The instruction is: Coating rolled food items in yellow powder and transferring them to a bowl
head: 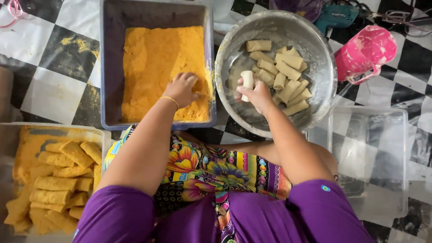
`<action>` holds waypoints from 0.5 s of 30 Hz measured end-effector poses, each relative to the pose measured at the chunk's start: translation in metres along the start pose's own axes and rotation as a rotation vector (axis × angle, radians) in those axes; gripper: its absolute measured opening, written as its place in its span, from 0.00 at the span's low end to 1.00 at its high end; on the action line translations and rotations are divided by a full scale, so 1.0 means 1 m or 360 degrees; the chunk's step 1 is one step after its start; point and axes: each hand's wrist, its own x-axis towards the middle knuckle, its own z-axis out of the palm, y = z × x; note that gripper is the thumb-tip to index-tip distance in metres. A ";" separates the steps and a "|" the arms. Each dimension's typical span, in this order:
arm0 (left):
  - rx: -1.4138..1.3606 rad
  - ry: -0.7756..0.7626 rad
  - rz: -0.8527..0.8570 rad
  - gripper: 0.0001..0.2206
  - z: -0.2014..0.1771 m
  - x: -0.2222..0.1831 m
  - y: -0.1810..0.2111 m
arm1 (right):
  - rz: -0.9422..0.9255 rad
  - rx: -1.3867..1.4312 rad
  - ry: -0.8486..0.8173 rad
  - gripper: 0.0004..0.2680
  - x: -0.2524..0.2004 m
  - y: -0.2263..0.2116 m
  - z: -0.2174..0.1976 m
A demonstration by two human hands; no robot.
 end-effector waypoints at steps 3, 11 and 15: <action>0.0129 -0.0661 -0.0470 0.30 -0.010 -0.007 0.006 | -0.0134 -0.0333 0.0346 0.07 0.003 -0.013 0.013; -0.0105 -0.1282 -0.1082 0.37 -0.002 -0.004 -0.044 | -0.0566 -0.0447 -0.0255 0.32 -0.052 -0.104 0.060; 0.0312 -0.1127 -0.0429 0.24 0.204 0.010 -0.163 | -0.0977 -0.1239 -0.0353 0.12 -0.012 -0.047 0.091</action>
